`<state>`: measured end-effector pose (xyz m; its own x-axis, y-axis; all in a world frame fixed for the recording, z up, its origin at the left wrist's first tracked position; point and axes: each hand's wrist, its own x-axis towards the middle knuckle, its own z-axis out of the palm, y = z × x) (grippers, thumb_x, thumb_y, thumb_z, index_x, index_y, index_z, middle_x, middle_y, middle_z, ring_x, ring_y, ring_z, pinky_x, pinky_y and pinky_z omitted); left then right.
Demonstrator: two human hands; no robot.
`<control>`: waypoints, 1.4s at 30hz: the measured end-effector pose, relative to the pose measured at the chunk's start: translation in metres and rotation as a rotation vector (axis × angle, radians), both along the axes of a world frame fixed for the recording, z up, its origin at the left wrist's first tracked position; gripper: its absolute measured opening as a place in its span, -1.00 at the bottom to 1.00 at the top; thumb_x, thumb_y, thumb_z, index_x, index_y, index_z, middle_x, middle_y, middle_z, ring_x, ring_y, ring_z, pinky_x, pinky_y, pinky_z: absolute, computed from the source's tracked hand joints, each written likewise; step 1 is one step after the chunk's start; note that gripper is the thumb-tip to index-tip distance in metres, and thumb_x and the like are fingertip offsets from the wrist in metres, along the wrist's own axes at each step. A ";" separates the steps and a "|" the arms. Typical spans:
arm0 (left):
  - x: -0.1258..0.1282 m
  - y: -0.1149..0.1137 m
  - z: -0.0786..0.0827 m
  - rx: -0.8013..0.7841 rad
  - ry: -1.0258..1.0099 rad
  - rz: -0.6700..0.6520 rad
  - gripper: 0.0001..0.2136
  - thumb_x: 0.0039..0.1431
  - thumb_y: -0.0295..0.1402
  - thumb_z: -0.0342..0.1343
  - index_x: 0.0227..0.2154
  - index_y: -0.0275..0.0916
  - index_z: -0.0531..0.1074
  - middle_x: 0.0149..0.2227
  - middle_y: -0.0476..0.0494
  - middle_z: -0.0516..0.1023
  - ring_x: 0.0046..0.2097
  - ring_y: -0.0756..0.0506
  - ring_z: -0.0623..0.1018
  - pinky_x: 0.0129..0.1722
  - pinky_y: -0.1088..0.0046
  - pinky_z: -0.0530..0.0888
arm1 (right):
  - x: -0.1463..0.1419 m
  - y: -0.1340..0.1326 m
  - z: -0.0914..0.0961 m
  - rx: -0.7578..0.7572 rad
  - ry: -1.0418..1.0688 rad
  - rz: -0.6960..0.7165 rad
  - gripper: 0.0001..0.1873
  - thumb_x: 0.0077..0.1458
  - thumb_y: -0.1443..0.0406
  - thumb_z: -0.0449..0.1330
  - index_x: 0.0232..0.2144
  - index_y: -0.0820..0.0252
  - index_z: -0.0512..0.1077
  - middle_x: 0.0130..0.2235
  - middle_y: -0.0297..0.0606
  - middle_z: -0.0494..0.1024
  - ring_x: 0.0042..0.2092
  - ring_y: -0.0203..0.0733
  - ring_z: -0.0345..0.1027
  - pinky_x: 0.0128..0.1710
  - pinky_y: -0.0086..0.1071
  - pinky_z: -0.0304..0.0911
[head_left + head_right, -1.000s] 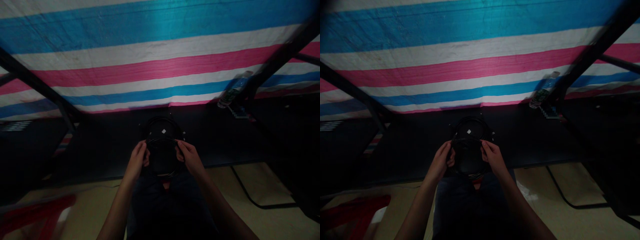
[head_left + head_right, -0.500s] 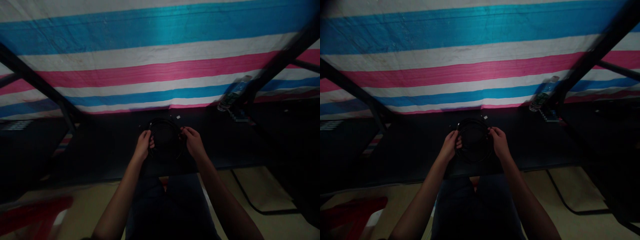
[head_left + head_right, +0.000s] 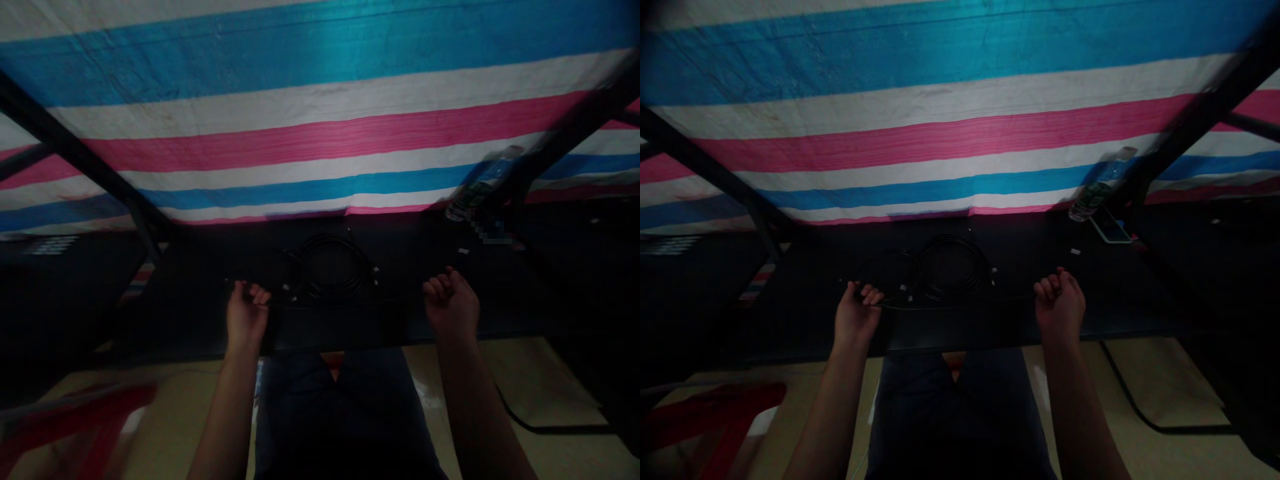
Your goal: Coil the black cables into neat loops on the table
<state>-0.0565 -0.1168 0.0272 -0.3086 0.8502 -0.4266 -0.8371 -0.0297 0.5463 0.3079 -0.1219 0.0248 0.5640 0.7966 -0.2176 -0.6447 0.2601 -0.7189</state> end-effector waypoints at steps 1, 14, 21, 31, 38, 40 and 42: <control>0.001 -0.003 0.000 0.003 -0.003 -0.001 -0.77 0.39 -0.33 -0.06 -0.42 -0.21 0.30 -0.55 0.04 0.33 -0.58 0.07 0.34 -0.54 0.58 0.34 | 0.006 -0.001 0.000 0.006 0.009 -0.022 -0.94 0.08 0.41 0.23 -0.35 0.24 0.40 -0.60 -0.55 0.20 -0.63 -0.50 0.00 -0.67 -0.59 -0.01; 0.068 -0.033 -0.007 0.052 0.030 -0.271 -0.85 0.22 -0.21 0.20 -0.33 -0.17 0.41 -0.01 -0.21 0.62 0.11 -0.23 0.55 0.08 0.14 0.47 | -0.040 -0.023 -0.027 -0.192 -0.458 0.192 -0.65 -0.03 0.19 0.35 -0.16 0.14 0.54 -0.16 -0.21 0.61 -0.07 -0.12 0.49 -0.04 -0.22 0.36; 0.084 -0.028 0.000 0.078 -0.035 -0.147 -0.83 0.33 -0.23 0.06 -0.25 -0.22 0.45 0.07 -0.29 0.56 0.15 -0.21 0.53 0.17 0.23 0.38 | -0.090 -0.051 -0.012 -0.062 -1.296 0.434 -0.82 0.21 0.21 0.17 -0.36 0.17 0.50 -0.28 -0.19 0.55 -0.21 -0.11 0.45 -0.14 -0.24 0.33; 0.048 -0.019 0.005 0.102 0.331 0.092 -0.74 0.29 -0.10 0.13 -0.21 -0.21 0.46 -0.15 -0.21 0.61 -0.10 -0.14 0.61 -0.04 0.23 0.49 | -0.097 -0.066 0.012 0.040 -1.384 0.686 -0.73 0.30 0.19 0.11 -0.32 0.15 0.56 -0.36 -0.26 0.63 -0.36 -0.18 0.51 -0.36 -0.39 0.34; -0.021 -0.018 0.020 0.064 0.188 0.123 -0.74 0.42 -0.23 -0.05 -0.35 -0.24 0.38 -0.66 0.17 0.03 -0.68 0.09 0.04 -0.71 0.58 0.01 | 0.014 -0.031 0.047 -0.140 -1.578 -0.077 -0.73 0.14 0.10 0.26 -0.26 0.17 0.58 -0.38 -0.23 0.61 -0.41 -0.17 0.46 -0.41 -0.37 0.30; -0.032 -0.018 0.023 0.036 0.221 0.201 -0.72 0.43 -0.23 -0.11 -0.37 -0.23 0.35 -0.65 0.17 0.01 -0.68 0.08 0.01 -0.72 0.56 -0.02 | 0.033 -0.024 0.049 -0.157 -1.628 -0.186 -0.71 0.12 0.10 0.26 -0.29 0.20 0.59 -0.39 -0.20 0.61 -0.42 -0.16 0.45 -0.40 -0.36 0.29; -0.045 -0.017 0.026 0.038 0.288 0.310 -0.71 0.43 -0.23 -0.12 -0.39 -0.22 0.32 -0.65 0.17 -0.02 -0.67 0.08 0.00 -0.71 0.55 -0.01 | 0.048 -0.017 0.049 -0.189 -1.664 -0.329 -0.70 0.10 0.12 0.24 -0.33 0.26 0.59 -0.42 -0.15 0.60 -0.43 -0.14 0.43 -0.40 -0.33 0.27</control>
